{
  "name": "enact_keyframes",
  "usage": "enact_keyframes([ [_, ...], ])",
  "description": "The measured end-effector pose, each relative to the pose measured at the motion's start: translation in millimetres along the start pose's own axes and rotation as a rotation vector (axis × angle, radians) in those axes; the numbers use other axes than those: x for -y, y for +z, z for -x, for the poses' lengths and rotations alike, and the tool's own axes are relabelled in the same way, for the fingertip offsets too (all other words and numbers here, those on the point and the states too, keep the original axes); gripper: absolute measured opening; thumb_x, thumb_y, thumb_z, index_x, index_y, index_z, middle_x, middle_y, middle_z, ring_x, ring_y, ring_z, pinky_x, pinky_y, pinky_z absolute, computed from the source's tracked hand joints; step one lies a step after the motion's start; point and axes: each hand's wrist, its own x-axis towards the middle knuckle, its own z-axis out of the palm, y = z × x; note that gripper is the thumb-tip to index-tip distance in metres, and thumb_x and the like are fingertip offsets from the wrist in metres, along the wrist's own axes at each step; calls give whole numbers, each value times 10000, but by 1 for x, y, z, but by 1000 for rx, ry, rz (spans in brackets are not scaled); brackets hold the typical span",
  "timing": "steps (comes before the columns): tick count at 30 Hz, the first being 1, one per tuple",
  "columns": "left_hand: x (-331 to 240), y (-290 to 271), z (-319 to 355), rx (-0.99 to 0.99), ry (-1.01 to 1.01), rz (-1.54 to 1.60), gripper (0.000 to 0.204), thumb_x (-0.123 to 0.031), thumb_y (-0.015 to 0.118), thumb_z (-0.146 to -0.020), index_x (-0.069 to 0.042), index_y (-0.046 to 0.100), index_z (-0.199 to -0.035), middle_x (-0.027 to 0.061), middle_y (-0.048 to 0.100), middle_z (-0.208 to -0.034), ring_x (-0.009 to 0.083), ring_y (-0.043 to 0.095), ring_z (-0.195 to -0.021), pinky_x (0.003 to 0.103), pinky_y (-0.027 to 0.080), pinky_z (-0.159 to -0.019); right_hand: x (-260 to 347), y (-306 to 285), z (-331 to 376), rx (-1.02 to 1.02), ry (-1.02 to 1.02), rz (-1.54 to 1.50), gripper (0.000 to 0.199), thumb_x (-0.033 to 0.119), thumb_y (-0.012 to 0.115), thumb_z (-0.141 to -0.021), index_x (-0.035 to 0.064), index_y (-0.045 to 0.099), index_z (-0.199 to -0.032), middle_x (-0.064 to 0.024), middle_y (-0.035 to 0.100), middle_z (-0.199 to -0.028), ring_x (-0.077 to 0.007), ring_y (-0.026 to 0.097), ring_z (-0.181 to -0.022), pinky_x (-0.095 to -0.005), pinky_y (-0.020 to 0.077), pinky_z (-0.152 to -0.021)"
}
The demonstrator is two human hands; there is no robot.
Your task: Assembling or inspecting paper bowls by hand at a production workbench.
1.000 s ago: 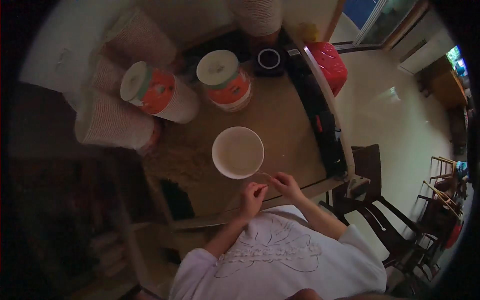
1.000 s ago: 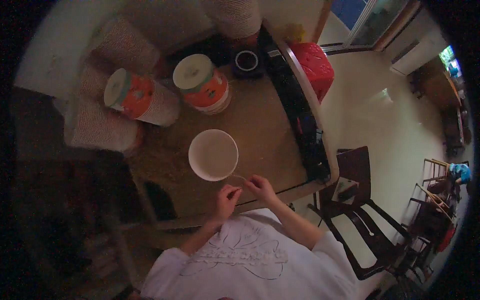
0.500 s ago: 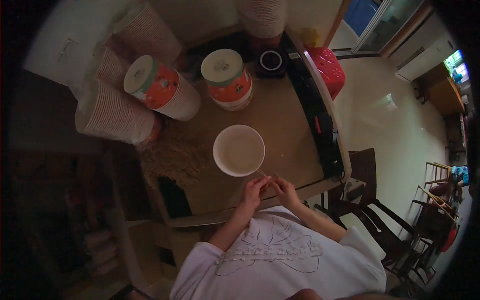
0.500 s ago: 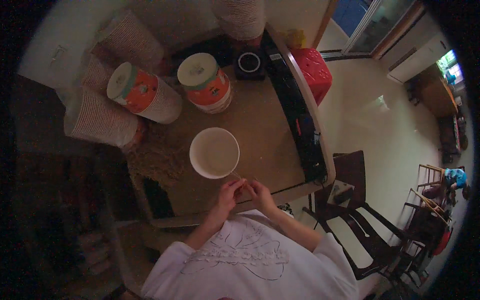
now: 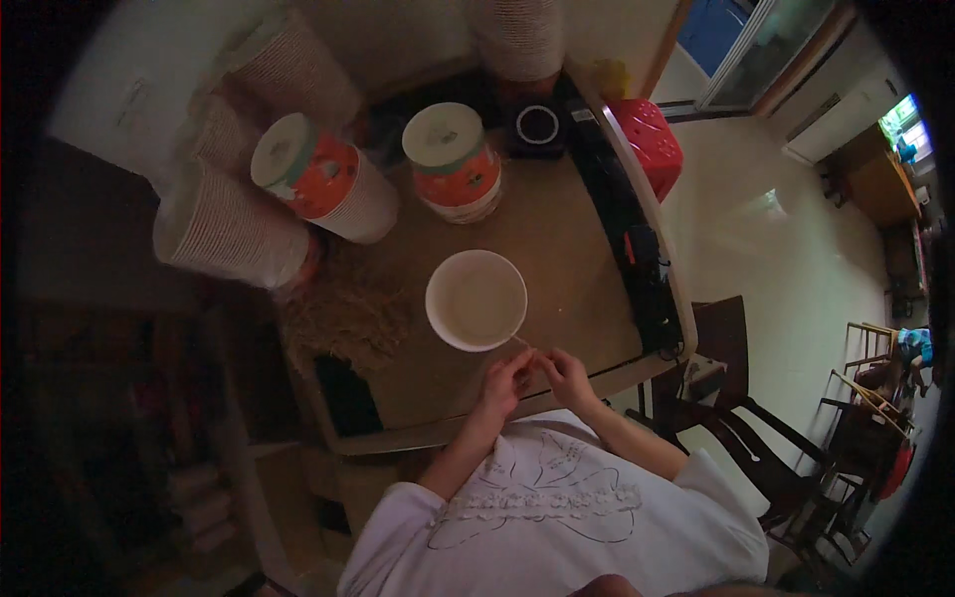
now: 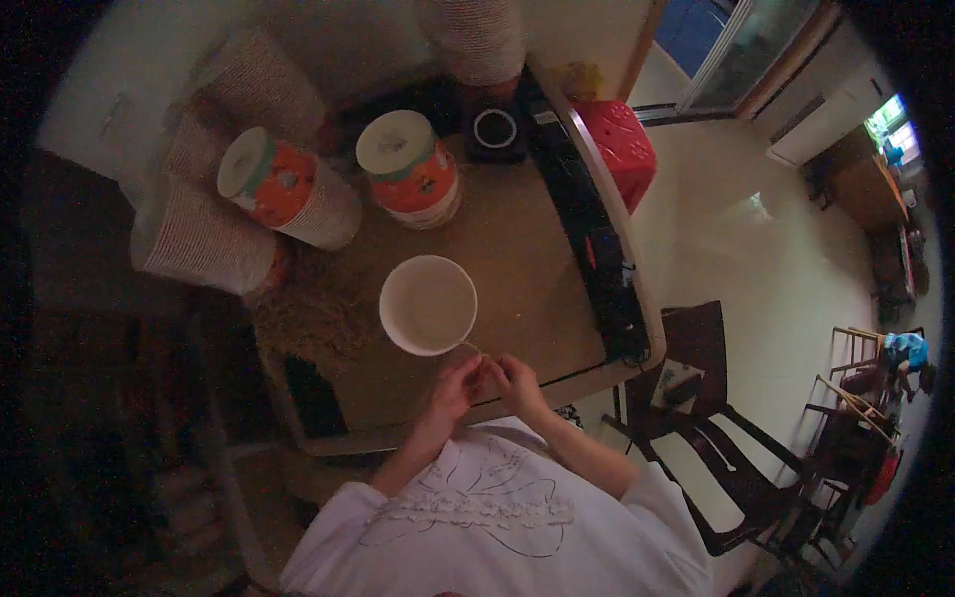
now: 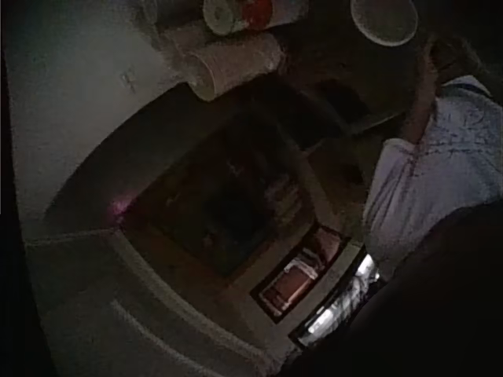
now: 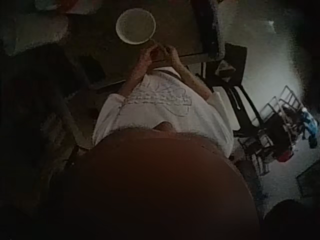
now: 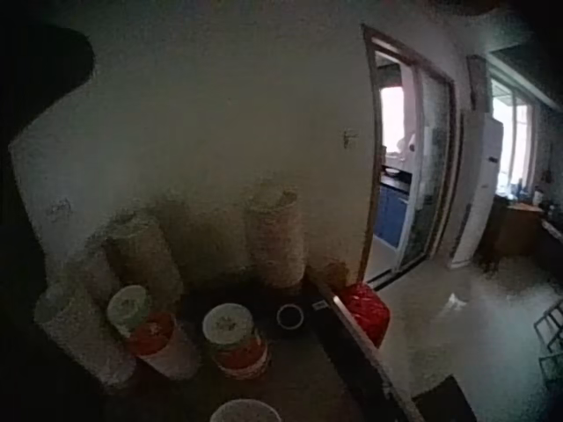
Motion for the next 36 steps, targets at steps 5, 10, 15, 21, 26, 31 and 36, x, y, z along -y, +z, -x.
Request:
enact_keyframes([
  [5, 1, -4, -8, -24, -34, -31, 78, -148, 617, -768, -96, 615, -827, -22, 588, -722, 78, 543, -628, 204, 397, -485, 2, 6, 2, 12, -14, -32, 157, 146, 503, -846, -3, 536, -812, -96, 575, -684, -131, 517, -609, -302, 420, -564],
  [10, -2, -1, -13, 45, 3, -14, 48, -143, 609, -769, -97, 604, -783, -25, 566, -676, 71, 516, -575, 210, 380, -458, 4, 9, 3, 23, -56, -214, 146, 130, 498, -851, 6, 558, -899, -48, 584, -714, -76, 504, -663, -232, 405, -578],
  [15, -5, -22, -33, 43, -30, 123, 61, -132, 591, -777, -90, 600, -820, -25, 554, -659, 70, 495, -548, 205, 367, -447, 26, -3, 18, 84, 25, 61, 135, 133, 518, -832, 10, 569, -854, -31, 490, -606, -75, 419, -591, -242, 355, -515],
  [21, -17, -26, -42, 82, 24, 217, 114, -130, 591, -775, -87, 587, -880, -36, 558, -692, 63, 482, -545, 208, 365, -451, 19, 0, 30, 88, -4, 61, 146, 130, 510, -839, 1, 572, -812, -13, 463, -603, -75, 395, -580, -240, 339, -507],
  [26, -23, -29, -42, 53, 110, 113, 107, -104, 571, -785, -80, 584, -889, -13, 571, -738, 83, 488, -571, 220, 370, -473, 32, -3, 34, 105, 24, -42, 150, 121, 494, -852, -6, 569, -820, -26, 514, -640, -74, 427, -600, -237, 366, -539],
  [31, -23, -41, -50, 46, 181, 84, 78, -124, 602, -766, -86, 603, -834, -22, 557, -658, 77, 489, -519, 223, 374, -445, 22, -4, 34, 179, 12, 71, 150, 122, 477, -861, 0, 563, -866, -48, 554, -726, -100, 493, -689, -243, 416, -632],
  [36, -22, -41, -43, -44, 242, -74, 70, -117, 594, -764, -80, 607, -822, -1, 563, -650, 98, 505, -517, 236, 397, -454, -16, 9, 6, 208, 186, -278, 199, 152, 533, -833, 13, 541, -974, -72, 568, -785, -158, 551, -773, -275, 438, -700],
])
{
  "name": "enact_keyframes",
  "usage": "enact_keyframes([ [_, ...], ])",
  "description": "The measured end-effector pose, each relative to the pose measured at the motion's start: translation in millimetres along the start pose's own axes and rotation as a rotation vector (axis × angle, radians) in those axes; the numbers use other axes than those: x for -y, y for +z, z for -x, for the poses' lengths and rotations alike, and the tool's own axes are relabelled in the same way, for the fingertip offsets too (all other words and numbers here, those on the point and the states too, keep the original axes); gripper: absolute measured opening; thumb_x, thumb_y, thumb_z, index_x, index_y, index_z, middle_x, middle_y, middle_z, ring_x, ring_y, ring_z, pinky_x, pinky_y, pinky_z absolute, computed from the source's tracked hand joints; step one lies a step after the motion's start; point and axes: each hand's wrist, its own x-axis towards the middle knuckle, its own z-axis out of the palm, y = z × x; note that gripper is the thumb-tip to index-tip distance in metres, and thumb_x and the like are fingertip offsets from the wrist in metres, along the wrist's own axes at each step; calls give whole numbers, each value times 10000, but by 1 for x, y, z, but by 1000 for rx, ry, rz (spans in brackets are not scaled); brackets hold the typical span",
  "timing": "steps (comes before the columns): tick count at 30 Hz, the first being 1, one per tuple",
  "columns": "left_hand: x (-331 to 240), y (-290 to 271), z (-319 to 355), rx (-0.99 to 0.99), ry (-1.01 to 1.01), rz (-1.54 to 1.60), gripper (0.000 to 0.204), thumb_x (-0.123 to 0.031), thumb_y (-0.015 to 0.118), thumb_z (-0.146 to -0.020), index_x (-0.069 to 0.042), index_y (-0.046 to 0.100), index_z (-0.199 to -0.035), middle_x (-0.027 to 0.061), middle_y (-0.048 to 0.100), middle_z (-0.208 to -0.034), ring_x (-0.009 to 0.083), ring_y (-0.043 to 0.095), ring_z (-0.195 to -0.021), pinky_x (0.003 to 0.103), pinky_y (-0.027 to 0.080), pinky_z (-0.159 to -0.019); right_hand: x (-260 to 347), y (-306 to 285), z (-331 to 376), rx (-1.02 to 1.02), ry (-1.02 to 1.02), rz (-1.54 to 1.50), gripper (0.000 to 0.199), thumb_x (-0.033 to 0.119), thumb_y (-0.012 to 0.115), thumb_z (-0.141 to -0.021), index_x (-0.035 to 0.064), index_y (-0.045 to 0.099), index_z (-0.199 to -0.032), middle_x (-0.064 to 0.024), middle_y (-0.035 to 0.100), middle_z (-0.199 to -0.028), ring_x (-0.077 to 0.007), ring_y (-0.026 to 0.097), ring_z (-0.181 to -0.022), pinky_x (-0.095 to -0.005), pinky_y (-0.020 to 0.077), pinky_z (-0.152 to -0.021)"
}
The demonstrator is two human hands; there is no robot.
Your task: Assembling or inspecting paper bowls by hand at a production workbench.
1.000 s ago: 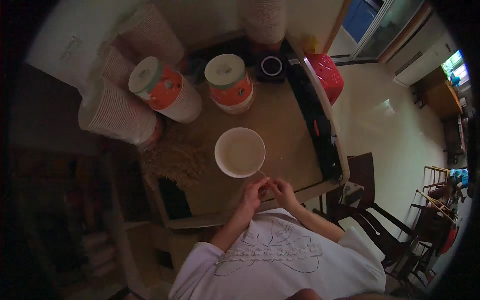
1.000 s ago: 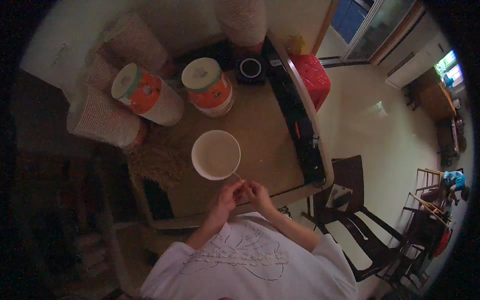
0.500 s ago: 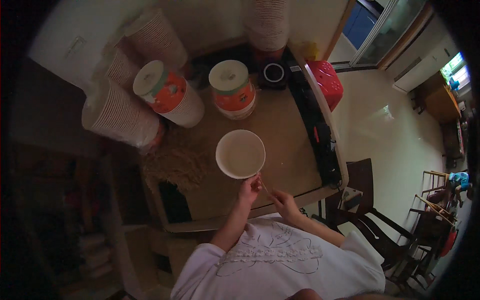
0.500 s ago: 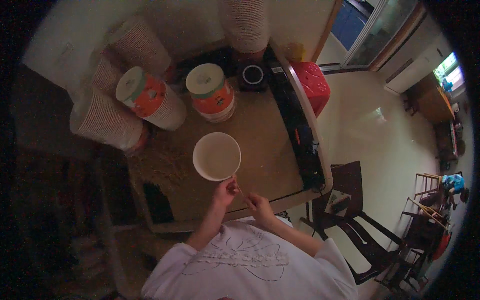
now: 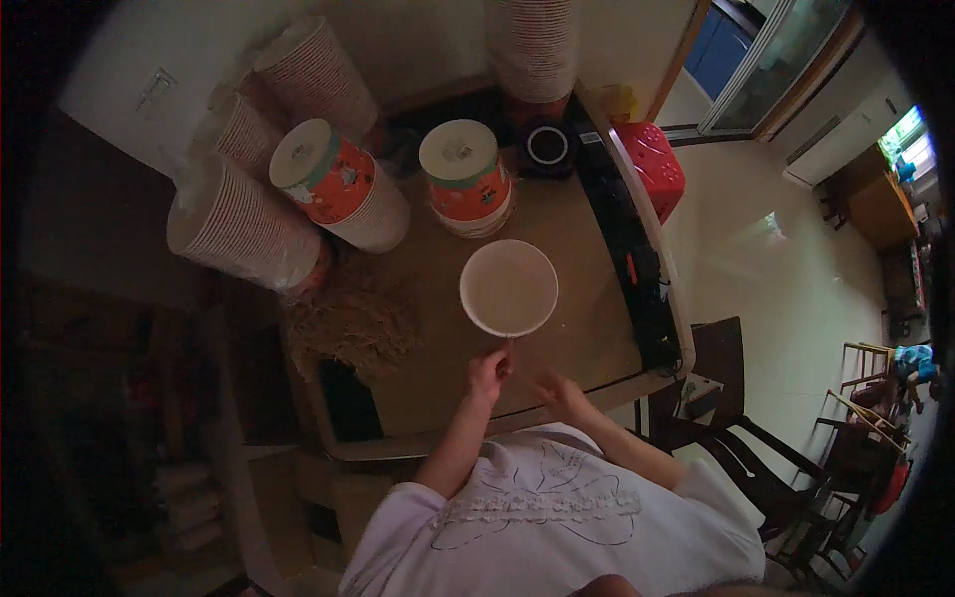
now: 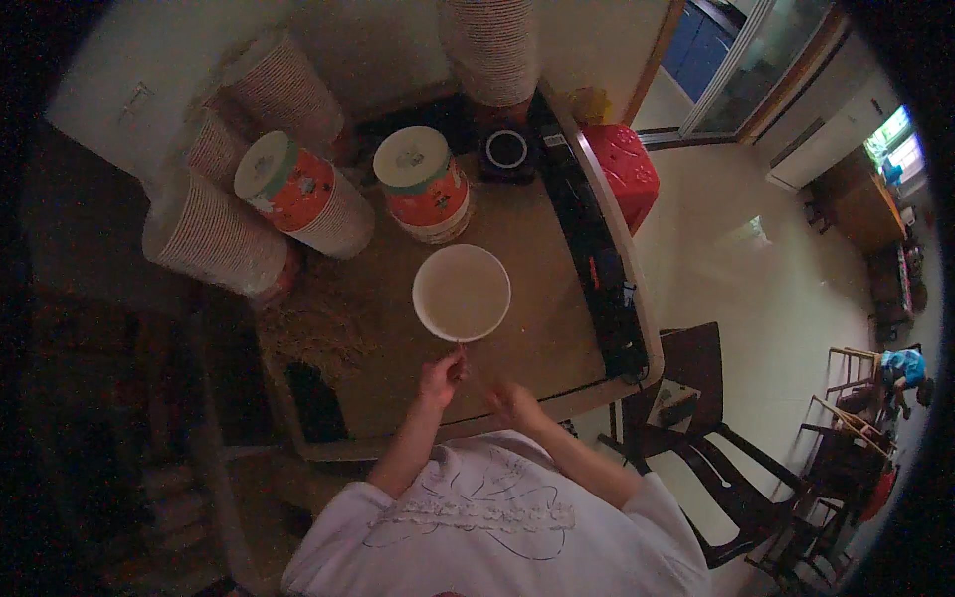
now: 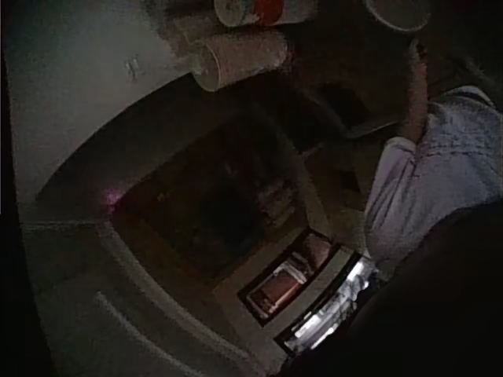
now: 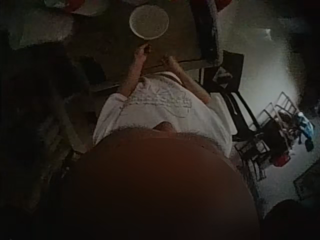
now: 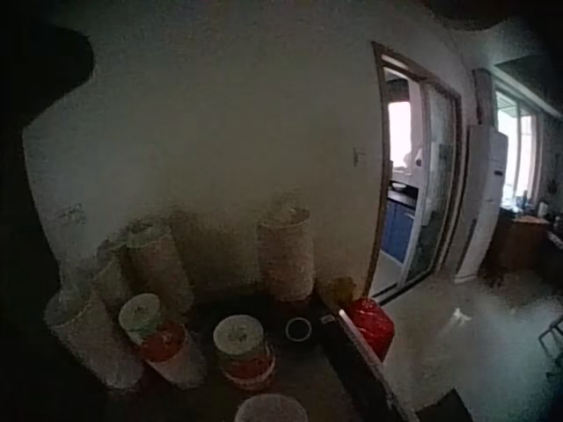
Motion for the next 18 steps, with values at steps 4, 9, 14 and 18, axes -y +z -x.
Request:
enact_keyframes([
  [4, -4, 10, 15, -92, 54, -213, 94, -110, 620, -746, -53, 611, -820, 15, 583, -729, 107, 518, -595, 246, 400, -498, -2, 6, -41, -264, -460, -76, 306, 156, 613, -777, 23, 524, -1038, -76, 565, -881, -198, 566, -860, -273, 450, -730],
  [9, 9, -4, -1, -205, 273, -334, 165, -83, 600, -730, -39, 592, -889, 34, 585, -823, 112, 532, -692, 245, 430, -593, 18, 18, -53, -224, -415, 227, 301, 127, 627, -765, 28, 535, -1034, -44, 566, -915, -142, 546, -869, -265, 448, -733],
  [14, -9, 7, -1, -261, 414, -532, 225, -108, 618, -719, -31, 597, -930, 49, 600, -861, 119, 549, -731, 253, 449, -639, 11, 19, -67, -153, -363, 261, 224, 122, 612, -782, 22, 564, -977, -24, 592, -873, -90, 534, -823, -248, 442, -725],
  [18, -19, 20, 3, -118, 323, -536, 193, -117, 620, -745, -29, 624, -917, 25, 621, -830, 104, 561, -757, 250, 442, -696, 11, 15, -68, -136, -302, 292, 165, 106, 578, -806, 8, 569, -938, -30, 602, -858, -97, 541, -808, -235, 436, -721],
])
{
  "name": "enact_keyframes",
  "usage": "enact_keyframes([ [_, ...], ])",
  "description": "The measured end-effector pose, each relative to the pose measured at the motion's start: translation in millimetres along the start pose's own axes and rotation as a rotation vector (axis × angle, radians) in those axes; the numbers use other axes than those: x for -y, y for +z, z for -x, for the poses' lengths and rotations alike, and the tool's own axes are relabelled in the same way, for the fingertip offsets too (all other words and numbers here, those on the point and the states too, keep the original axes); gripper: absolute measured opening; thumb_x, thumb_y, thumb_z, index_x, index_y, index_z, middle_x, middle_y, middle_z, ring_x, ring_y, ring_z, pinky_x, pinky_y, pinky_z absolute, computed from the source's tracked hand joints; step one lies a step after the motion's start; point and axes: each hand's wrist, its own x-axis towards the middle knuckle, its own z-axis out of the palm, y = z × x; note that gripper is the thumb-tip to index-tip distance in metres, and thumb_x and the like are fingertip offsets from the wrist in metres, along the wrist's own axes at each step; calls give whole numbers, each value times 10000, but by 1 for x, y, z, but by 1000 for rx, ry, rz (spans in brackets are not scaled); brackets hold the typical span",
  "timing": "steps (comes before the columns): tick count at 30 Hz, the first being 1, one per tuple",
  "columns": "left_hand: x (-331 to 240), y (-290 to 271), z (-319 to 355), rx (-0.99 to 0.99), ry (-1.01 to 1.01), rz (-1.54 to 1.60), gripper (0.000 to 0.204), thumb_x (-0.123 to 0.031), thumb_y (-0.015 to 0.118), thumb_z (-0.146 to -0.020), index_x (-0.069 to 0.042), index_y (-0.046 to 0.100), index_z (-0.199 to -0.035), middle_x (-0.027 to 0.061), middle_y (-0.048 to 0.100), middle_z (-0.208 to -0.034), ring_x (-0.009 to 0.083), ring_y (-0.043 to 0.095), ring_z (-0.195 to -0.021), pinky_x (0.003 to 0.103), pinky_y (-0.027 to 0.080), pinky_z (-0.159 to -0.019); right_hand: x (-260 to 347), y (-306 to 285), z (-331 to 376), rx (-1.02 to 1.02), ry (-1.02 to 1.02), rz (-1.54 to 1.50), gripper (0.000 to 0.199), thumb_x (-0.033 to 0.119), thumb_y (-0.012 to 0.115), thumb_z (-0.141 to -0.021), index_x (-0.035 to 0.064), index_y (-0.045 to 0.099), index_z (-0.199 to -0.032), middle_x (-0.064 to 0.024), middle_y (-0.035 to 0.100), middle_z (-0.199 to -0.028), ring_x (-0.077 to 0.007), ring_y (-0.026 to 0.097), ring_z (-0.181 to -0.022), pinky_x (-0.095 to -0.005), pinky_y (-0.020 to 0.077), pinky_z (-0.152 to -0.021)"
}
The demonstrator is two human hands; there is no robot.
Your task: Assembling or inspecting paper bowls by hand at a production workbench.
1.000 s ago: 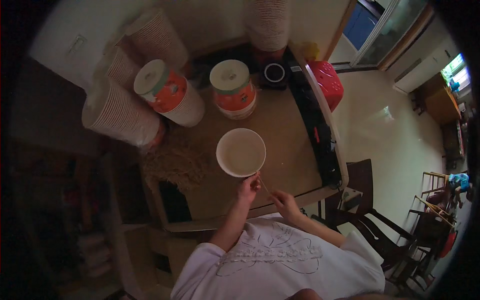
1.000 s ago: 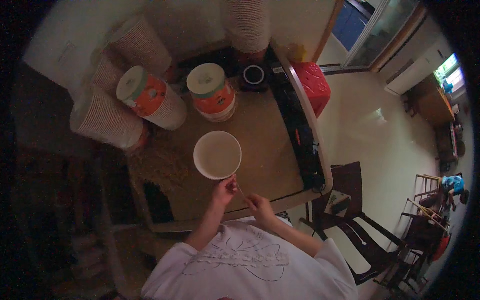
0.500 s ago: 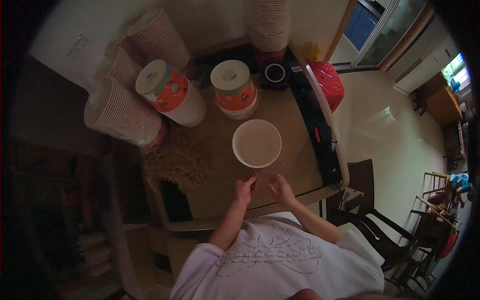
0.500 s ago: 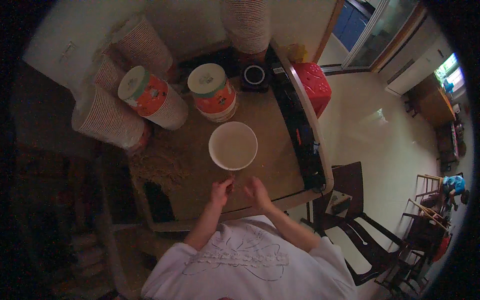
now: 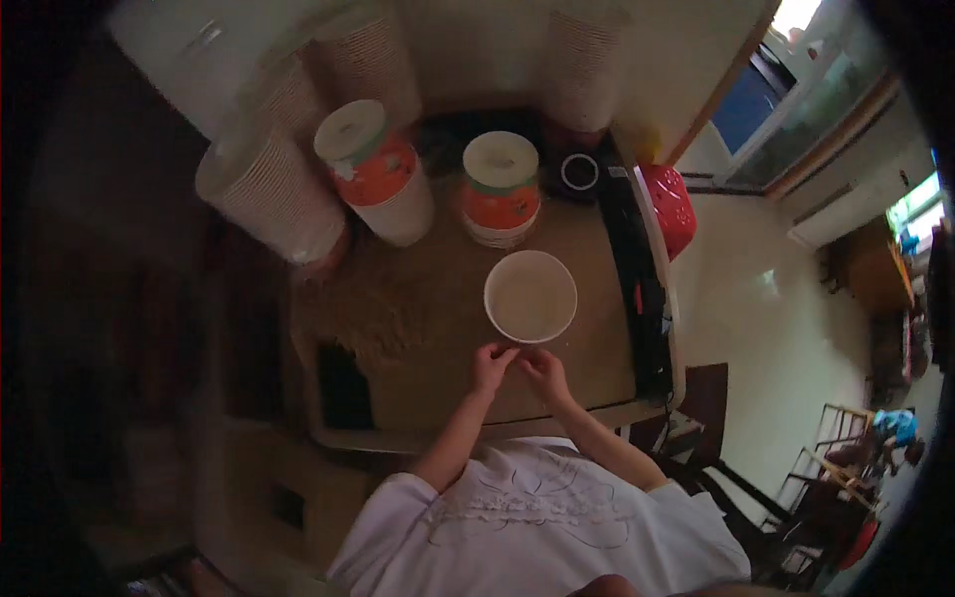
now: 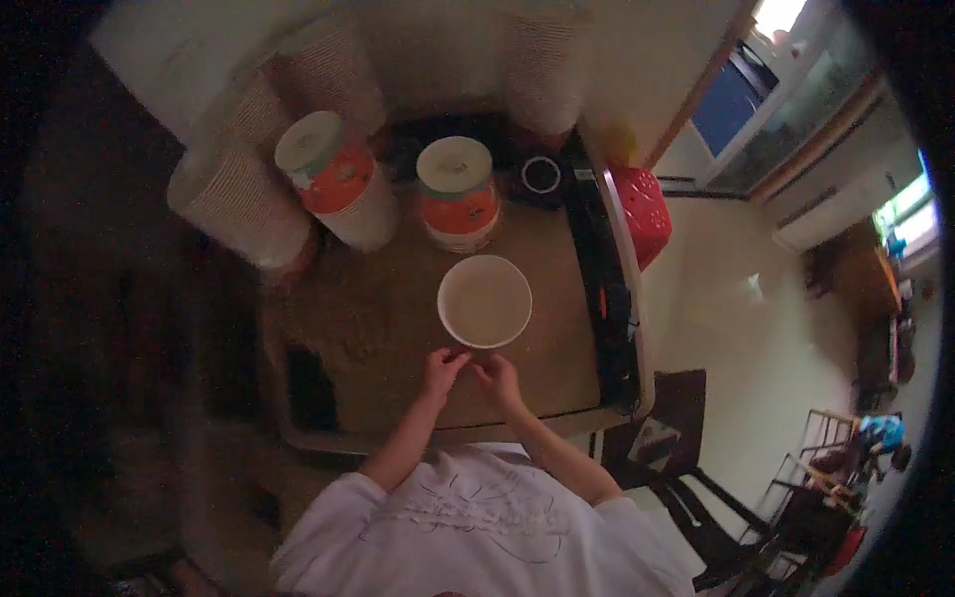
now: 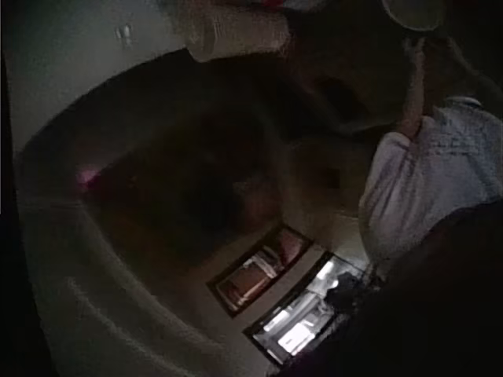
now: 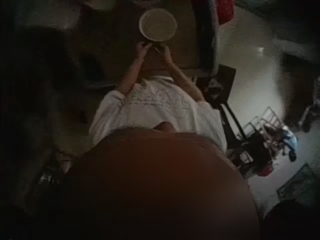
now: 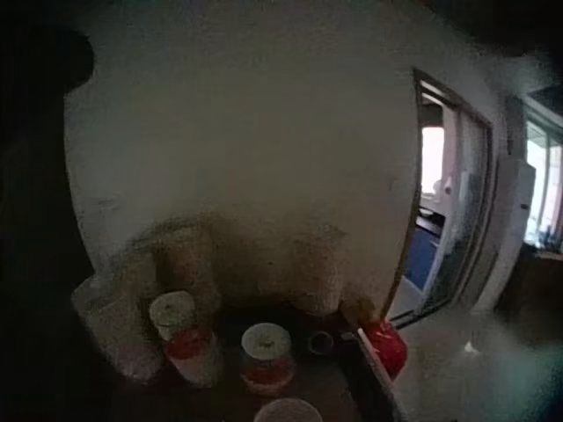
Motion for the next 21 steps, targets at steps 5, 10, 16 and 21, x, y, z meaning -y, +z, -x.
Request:
enact_keyframes([
  [5, 11, -4, -1, -18, 31, -29, 193, -125, 627, -741, -40, 629, -915, 27, 629, -836, 99, 566, -738, 256, 449, -683, 24, -2, 2, 6, -68, -169, 168, 90, 551, -818, 7, 553, -964, -40, 590, -883, -101, 534, -829, -233, 424, -740],
  [10, 25, -4, -6, 46, 181, 61, 198, -124, 648, -715, -34, 614, -888, 37, 615, -821, 108, 557, -764, 261, 452, -693, 27, 0, 3, -85, -60, -150, 182, 112, 555, -813, 13, 536, -965, -39, 575, -865, -109, 528, -817, -239, 416, -750],
  [16, 32, -1, -10, 34, 113, 8, 223, -84, 626, -713, -48, 598, -932, 78, 597, -917, 152, 556, -843, 266, 448, -727, 48, -2, 5, -57, 172, -459, 198, 247, 498, -847, 53, 533, -867, -5, 523, -702, -89, 478, -611, -223, 377, -542],
  [21, -49, -14, 16, -226, 708, -398, 249, -26, 568, -698, -58, 578, -945, 115, 548, -1004, 234, 531, -932, 352, 420, -810, 61, -17, -8, -115, 256, -341, 229, 299, 507, -840, 76, 541, -802, 21, 501, -666, -72, 435, -577, -209, 344, -527],
])
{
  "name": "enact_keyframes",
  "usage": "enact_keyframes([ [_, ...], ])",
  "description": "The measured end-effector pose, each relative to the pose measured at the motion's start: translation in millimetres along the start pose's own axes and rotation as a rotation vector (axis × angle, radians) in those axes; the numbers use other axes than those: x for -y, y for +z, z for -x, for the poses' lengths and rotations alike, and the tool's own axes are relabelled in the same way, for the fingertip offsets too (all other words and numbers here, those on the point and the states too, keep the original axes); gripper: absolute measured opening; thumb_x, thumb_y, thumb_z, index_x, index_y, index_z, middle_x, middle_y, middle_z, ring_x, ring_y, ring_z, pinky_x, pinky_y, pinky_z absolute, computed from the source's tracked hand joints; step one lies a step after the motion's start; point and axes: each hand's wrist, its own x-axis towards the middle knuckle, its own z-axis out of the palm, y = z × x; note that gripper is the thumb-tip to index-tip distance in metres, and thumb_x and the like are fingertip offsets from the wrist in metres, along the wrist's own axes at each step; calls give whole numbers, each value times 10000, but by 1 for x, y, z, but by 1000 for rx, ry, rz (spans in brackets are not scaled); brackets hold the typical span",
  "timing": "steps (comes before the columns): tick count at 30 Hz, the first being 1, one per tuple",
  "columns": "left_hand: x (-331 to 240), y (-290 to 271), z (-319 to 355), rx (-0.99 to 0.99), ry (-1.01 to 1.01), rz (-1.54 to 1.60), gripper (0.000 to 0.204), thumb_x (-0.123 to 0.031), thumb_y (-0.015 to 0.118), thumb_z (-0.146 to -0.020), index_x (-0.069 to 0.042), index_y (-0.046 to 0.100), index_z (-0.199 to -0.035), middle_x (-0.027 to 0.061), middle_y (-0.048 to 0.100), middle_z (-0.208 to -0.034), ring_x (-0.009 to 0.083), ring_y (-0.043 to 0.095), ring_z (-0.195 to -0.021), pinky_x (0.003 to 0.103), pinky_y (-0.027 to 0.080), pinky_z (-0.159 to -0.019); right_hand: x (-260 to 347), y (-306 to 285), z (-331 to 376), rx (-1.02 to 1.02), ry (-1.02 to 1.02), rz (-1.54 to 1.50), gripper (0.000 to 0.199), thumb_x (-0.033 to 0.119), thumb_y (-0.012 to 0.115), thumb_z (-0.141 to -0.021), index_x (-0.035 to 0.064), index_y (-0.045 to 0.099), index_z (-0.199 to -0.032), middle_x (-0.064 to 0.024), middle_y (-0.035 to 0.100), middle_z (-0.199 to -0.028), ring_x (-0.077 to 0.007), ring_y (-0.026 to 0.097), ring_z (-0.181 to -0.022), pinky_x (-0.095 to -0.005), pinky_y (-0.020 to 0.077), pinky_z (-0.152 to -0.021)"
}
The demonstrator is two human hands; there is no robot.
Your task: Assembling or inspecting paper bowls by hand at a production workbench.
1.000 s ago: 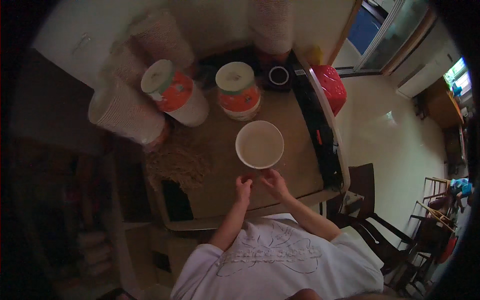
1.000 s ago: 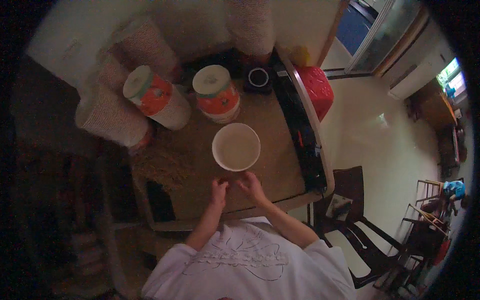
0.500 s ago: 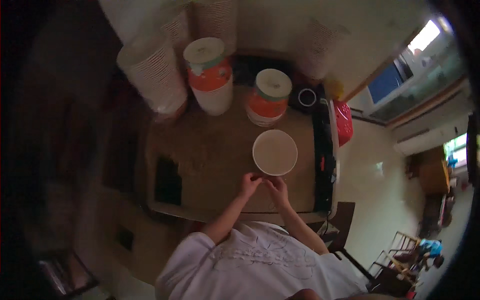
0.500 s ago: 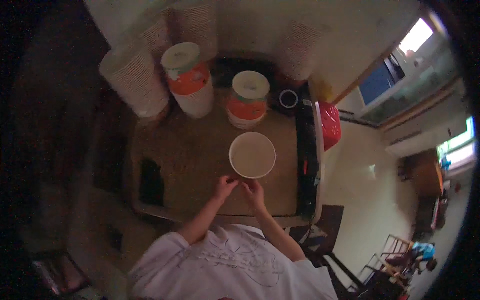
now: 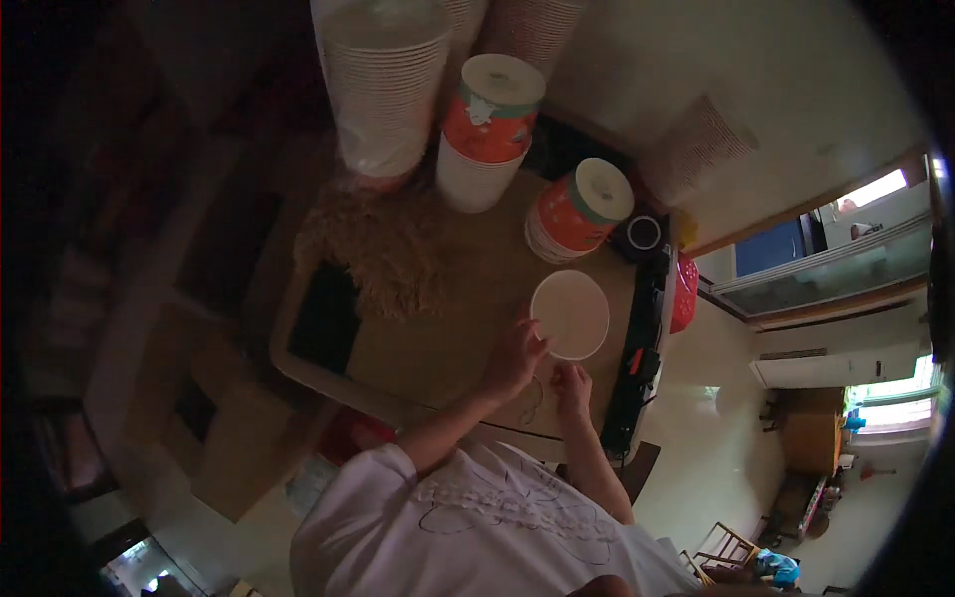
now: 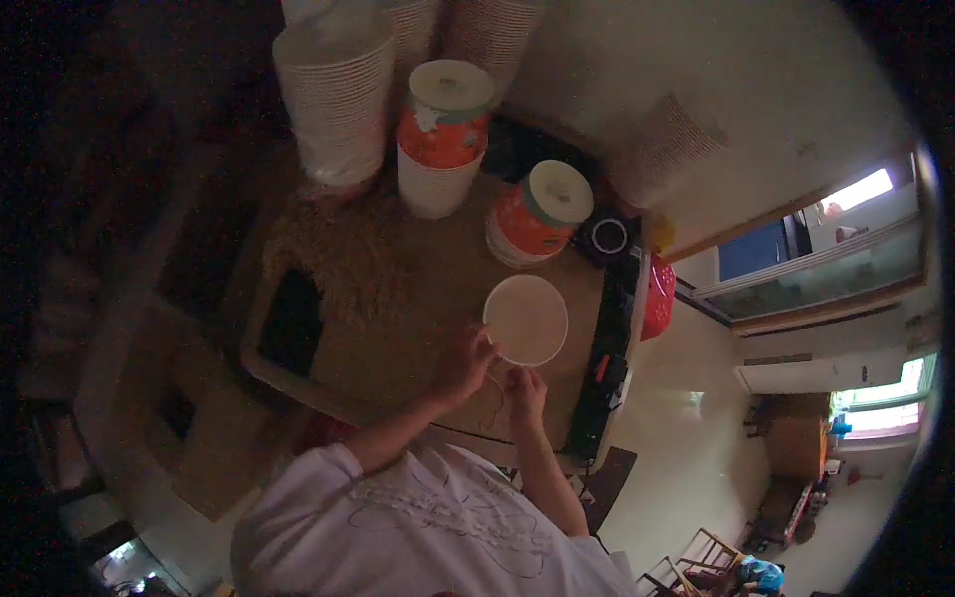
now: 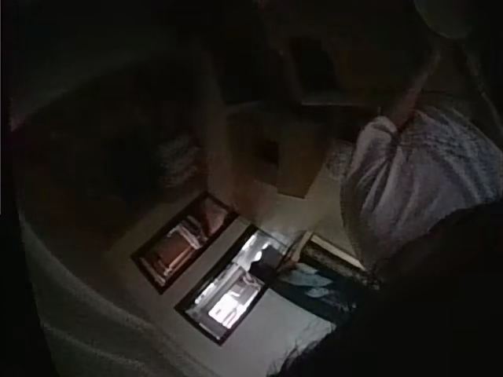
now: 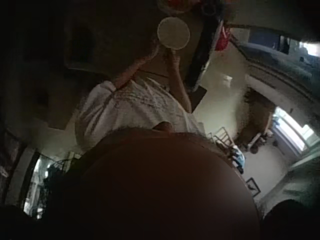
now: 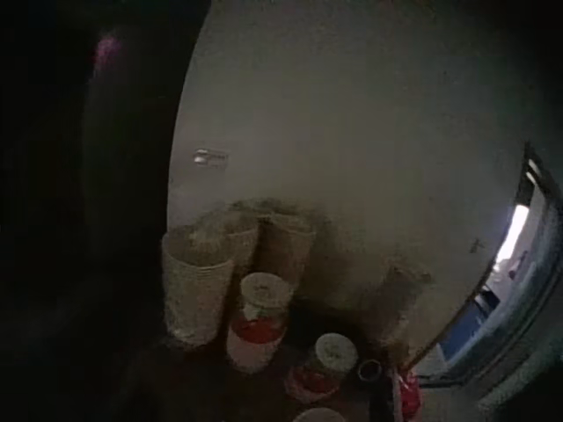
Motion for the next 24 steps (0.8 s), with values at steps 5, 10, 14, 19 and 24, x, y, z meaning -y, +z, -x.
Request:
enact_keyframes([
  [5, 16, 1, -16, 78, 445, -317, 225, -15, 539, -689, -78, 584, -900, 114, 563, -937, 239, 542, -940, 433, 372, -863, 7, -14, -14, 148, -65, 221, 182, 232, 515, -839, 59, 540, -789, 9, 521, -706, -73, 461, -618, -210, 368, -565],
  [10, -10, -11, -18, 265, -144, 130, 130, -128, 551, -761, -36, 590, -845, 88, 607, -765, 249, 589, -776, 355, 454, -761, -10, -2, -5, 61, -542, 440, 94, 57, 600, -767, 35, 545, -840, -3, 548, -806, -99, 510, -757, -229, 411, -691],
  [14, -12, -32, -6, 181, -248, 223, 123, -99, 575, -745, -41, 593, -852, 112, 610, -752, 223, 607, -727, 315, 481, -650, 13, 16, 25, 61, -652, 574, 79, 31, 583, -769, 39, 544, -837, -21, 555, -811, -100, 510, -755, -234, 411, -688],
  [19, 5, -28, 6, 107, -293, 453, 174, -29, 563, -756, -41, 595, -927, 102, 622, -884, 178, 607, -811, 283, 477, -686, 22, 16, 38, 153, -655, 651, 103, -1, 571, -730, 30, 536, -822, -46, 558, -811, -125, 523, -745, -251, 424, -686],
  [24, 1, -32, 3, 146, -194, 391, 209, 6, 527, -770, -41, 590, -964, 100, 618, -887, 188, 605, -807, 278, 470, -706, 20, 18, 36, 180, -507, 460, 122, -2, 565, -716, 32, 532, -829, -50, 554, -810, -143, 525, -760, -271, 423, -685],
])
